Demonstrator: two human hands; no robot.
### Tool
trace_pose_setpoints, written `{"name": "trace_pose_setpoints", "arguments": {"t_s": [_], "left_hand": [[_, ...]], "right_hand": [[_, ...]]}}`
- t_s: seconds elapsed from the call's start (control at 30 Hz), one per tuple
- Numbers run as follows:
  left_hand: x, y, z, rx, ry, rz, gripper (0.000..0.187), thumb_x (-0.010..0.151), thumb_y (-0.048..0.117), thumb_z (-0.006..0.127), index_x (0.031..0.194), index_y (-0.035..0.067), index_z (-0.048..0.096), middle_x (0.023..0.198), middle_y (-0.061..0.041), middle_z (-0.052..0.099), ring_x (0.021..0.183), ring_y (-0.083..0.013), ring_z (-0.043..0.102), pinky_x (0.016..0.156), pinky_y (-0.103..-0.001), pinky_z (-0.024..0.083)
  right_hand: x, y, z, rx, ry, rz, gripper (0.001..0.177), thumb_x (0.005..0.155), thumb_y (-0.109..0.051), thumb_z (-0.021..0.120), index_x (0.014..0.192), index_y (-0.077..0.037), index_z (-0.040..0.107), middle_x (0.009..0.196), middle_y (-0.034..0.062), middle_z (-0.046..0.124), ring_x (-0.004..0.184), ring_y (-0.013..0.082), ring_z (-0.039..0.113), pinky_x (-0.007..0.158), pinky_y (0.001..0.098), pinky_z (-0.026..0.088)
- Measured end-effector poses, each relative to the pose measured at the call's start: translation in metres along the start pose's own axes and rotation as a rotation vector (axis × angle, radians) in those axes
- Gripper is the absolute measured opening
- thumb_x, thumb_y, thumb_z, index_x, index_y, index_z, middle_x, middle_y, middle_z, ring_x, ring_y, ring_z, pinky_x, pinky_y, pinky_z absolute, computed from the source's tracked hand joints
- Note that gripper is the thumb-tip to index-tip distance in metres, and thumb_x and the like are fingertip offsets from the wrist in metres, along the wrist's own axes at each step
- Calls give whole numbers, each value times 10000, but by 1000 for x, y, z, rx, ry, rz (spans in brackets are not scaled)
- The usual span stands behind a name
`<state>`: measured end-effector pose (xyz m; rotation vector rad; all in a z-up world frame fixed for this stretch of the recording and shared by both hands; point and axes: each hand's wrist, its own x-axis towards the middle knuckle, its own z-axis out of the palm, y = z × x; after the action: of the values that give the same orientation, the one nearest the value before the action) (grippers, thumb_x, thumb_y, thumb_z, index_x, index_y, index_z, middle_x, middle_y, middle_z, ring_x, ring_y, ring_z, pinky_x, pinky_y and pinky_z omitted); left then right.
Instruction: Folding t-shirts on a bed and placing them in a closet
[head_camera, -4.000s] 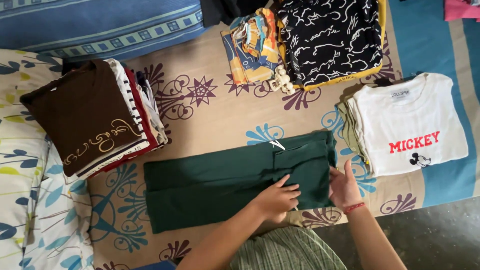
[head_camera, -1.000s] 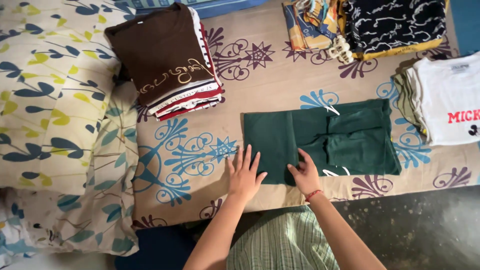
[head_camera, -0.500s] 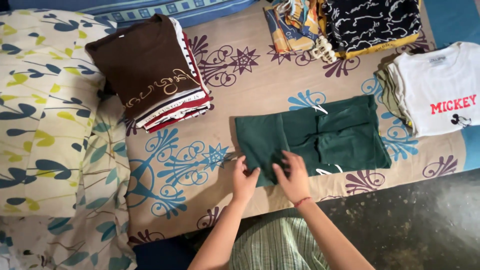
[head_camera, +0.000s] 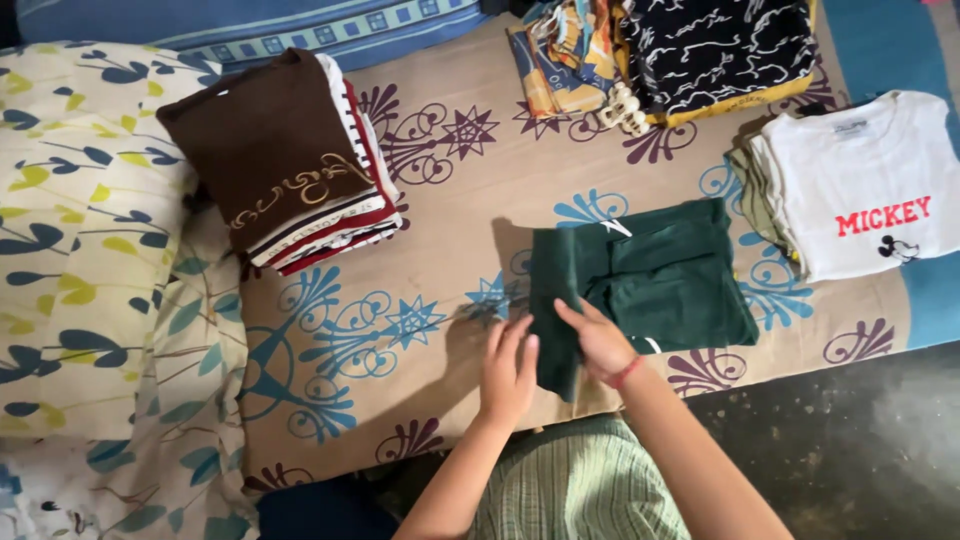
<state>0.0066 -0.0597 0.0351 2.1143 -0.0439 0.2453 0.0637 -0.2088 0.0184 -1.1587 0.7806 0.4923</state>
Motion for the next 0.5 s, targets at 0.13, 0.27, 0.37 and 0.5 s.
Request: {"name": "trace_pose_setpoints", "arguments": {"t_s": [0.13,0.27,0.37,0.5], "left_hand": [[16,6,30,131,27,172,383,1048,287,543,1376,129,665,1317,-156,637,1158,-349,666,980,-444,529],[26,36,72,316,-45,378,462,1052,338,524,1438,96,603,1533,-217,501,1369,-406,513,1076,-524,435],[22,43,114,388,-198,330,559,1034,396,543,1489,71,537,1611,-250,397,1477,-446,379,1123,-612,348],[19,30,164,608,-400,242,728,968,564,545,1559,151,447,1684,-202,277,1568,-413,192,1191,-712,113]], "right_hand": [[-16,-46,-75,125,-90,57,479,929,-244,746,1371,-81,661,1201,286,687,1050,404,693,870,582,570],[-8,-78,-146,119,-39,36,428,956,-252,710,1332,-56,655,1167,286,691,1018,412,698,837,616,572],[8,-86,-172,21,58,60,702,931,-346,744,1484,-26,454,1318,295,585,1151,428,615,915,657,525],[7,-109,-167,-22,79,137,1045,902,-423,760,1634,-26,128,1576,344,308,1390,500,418,1052,719,413]]}}
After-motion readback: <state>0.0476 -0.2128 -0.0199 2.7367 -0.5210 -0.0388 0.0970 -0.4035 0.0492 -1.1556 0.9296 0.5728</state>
